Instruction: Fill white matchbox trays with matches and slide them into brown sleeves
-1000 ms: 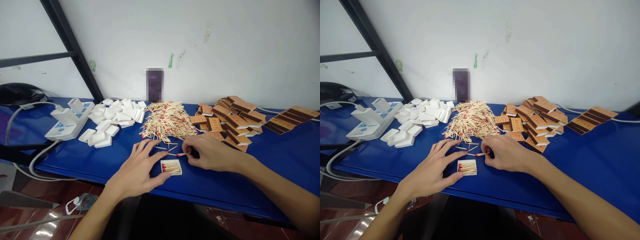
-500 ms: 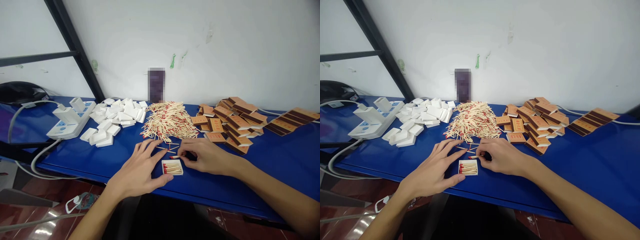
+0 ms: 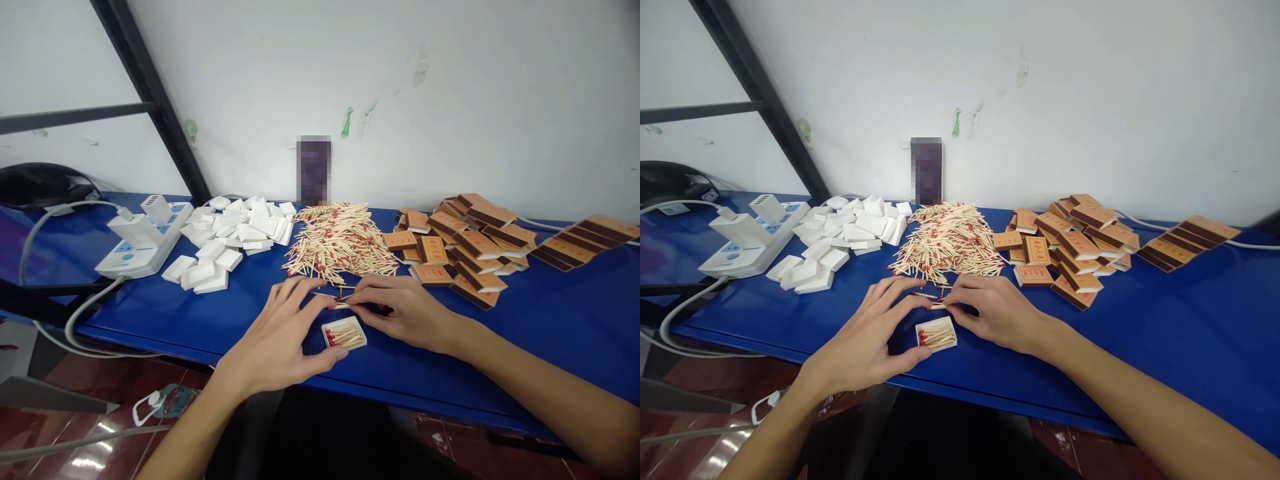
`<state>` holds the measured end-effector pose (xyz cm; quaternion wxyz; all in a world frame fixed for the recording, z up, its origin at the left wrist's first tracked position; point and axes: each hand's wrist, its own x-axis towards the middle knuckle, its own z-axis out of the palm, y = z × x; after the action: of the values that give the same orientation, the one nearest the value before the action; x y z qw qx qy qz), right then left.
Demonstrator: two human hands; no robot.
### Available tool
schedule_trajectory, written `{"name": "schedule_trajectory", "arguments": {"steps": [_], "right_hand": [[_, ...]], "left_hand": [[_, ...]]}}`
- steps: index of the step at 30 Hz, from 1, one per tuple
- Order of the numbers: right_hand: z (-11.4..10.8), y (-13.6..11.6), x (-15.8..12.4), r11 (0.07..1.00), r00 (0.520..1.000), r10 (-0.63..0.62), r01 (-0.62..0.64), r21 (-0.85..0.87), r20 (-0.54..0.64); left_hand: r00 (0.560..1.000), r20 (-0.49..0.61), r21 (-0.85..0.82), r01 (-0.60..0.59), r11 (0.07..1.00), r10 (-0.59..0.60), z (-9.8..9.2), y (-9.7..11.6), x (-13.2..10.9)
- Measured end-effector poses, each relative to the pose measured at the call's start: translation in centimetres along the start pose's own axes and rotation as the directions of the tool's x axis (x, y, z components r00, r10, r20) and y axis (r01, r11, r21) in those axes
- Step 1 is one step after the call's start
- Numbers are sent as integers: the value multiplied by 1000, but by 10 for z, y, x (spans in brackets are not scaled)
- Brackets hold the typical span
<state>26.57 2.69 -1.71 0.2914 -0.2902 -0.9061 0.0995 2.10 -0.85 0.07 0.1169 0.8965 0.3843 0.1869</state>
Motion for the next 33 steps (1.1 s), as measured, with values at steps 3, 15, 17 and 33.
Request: {"name": "schedule_trajectory", "arguments": {"steps": [3, 15, 17, 33], "right_hand": [[-1, -1, -1, 1000, 999, -11, 12, -19, 45], [3, 1, -4, 998, 997, 21, -17, -54, 70], [2, 0, -4, 999, 997, 19, -16, -46, 74], [-2, -6, -2, 987, 989, 129, -121, -107, 69]], "left_hand": [[999, -34, 2, 9, 1000, -9, 2, 1, 0], [1000, -11, 5, -8, 1000, 8, 0, 2, 0], [1000, -7, 10, 9, 1000, -9, 1, 3, 1], [998, -6, 18, 58, 998, -58, 1, 2, 1]]}}
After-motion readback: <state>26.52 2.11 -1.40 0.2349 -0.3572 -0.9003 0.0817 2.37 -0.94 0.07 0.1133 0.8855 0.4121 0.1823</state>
